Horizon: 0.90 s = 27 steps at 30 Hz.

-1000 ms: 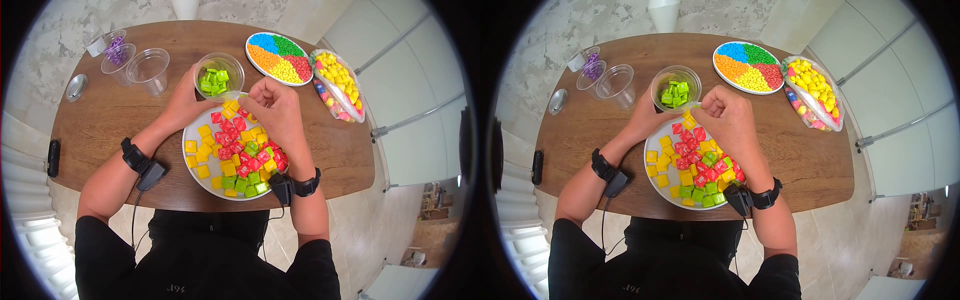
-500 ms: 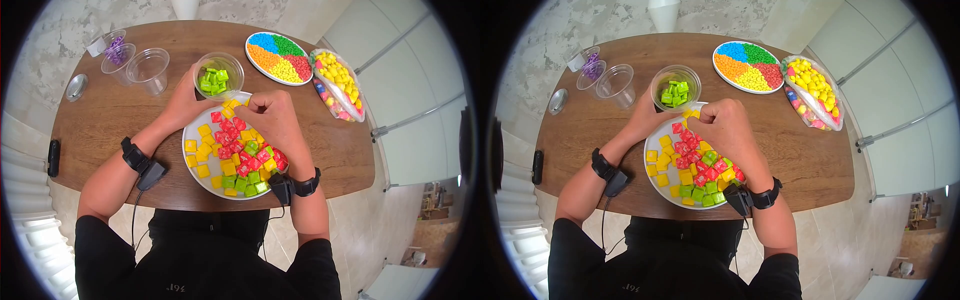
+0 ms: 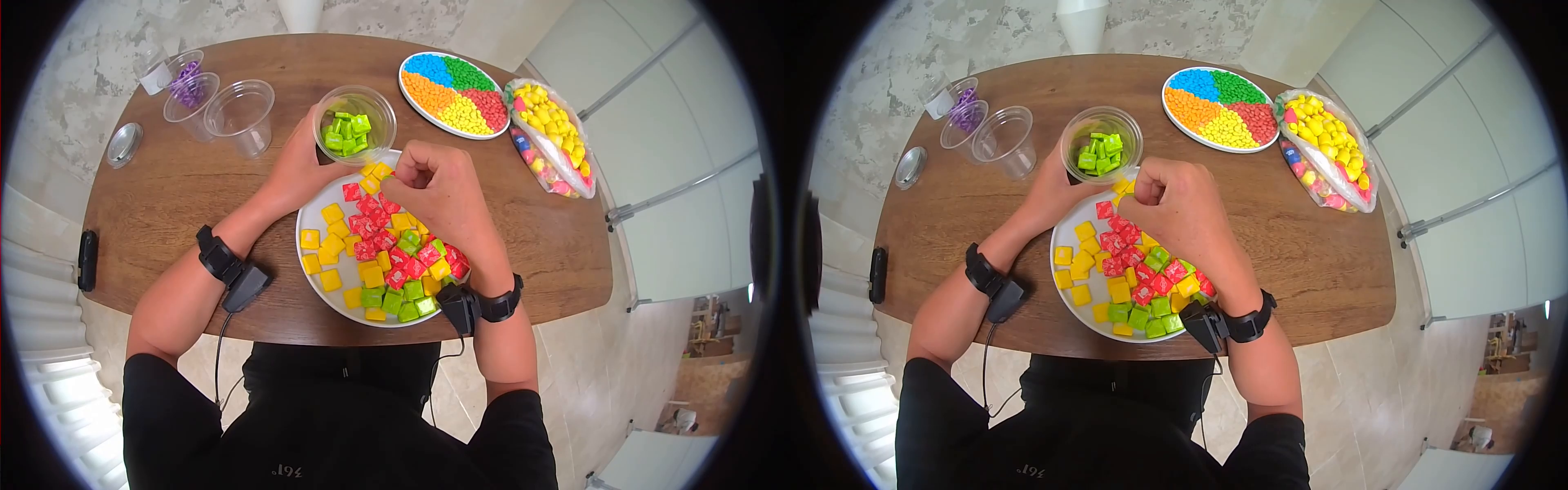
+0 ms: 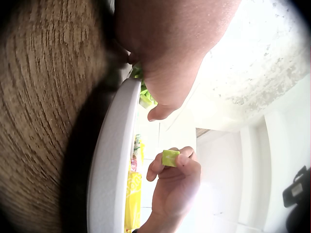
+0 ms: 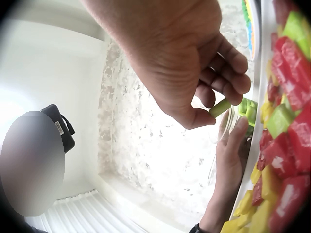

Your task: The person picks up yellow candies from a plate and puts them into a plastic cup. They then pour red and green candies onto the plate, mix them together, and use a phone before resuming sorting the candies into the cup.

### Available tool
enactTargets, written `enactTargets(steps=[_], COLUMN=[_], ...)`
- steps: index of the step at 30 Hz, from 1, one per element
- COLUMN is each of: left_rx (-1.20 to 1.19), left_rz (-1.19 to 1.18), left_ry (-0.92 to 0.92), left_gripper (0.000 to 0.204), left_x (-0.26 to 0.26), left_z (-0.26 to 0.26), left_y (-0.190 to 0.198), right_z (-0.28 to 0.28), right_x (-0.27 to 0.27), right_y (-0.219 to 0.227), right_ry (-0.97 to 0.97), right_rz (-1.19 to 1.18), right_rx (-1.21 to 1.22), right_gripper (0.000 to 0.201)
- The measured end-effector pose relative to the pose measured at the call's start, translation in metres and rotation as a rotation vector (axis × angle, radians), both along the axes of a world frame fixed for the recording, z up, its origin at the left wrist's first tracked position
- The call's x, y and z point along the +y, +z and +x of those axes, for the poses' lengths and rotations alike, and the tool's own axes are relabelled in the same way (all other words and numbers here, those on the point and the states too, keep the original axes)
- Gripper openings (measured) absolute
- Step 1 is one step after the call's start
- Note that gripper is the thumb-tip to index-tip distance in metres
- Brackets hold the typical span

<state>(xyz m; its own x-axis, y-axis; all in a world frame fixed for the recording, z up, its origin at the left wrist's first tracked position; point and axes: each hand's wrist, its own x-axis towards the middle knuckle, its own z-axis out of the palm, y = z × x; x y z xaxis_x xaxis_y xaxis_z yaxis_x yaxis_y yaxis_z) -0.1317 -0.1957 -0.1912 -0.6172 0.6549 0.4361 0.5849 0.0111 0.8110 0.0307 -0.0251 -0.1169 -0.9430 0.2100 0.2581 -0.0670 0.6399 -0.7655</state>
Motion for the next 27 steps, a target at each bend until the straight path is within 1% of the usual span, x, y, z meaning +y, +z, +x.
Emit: enactTargets(steps=[2,9,12,14,15,17,21,27], left_rx=[0.013,-0.014,-0.008,-0.003,-0.002,-0.002,-0.007,0.002], left_rz=[0.005,0.008,-0.003,-0.007,-0.007,-0.005,0.006,0.001], left_ry=[0.004,-0.005,-0.006,-0.005,-0.005,-0.013,-0.021,-0.012], left_gripper=[0.087,0.086,0.086,0.085,0.085,0.085,0.085,0.085], left_x=[0.0,-0.0001,-0.0005,-0.0009,-0.001,-0.0011,-0.0007,-0.0004], left_z=[0.0006,0.0007,0.0013,0.0021,0.0023,0.0022,0.0012,0.002], left_y=[0.0001,0.0008,0.0016,0.0033,0.0038,0.0035,0.0017,0.0028], right_z=[-0.0005,-0.0011,0.0,0.0021,0.002,0.0019,0.001,0.0015], right_x=[-0.0003,-0.0024,-0.001,-0.0007,-0.0006,-0.0002,0.0001,-0.0008], right_y=[-0.0017,0.001,0.0014,0.0067,0.0065,0.005,0.0028,0.0029], right_ry=[0.014,0.007,0.021,-0.01,-0.01,-0.011,-0.005,-0.003], right_rz=[-0.071,-0.102,-0.085,0.028,0.028,0.059,0.063,0.044], right_rx=[0.036,0.039,0.07,0.004,0.004,0.036,0.051,0.048], right_gripper=[0.024,0.024,0.025,0.029,0.029,0.036,0.038,0.035])
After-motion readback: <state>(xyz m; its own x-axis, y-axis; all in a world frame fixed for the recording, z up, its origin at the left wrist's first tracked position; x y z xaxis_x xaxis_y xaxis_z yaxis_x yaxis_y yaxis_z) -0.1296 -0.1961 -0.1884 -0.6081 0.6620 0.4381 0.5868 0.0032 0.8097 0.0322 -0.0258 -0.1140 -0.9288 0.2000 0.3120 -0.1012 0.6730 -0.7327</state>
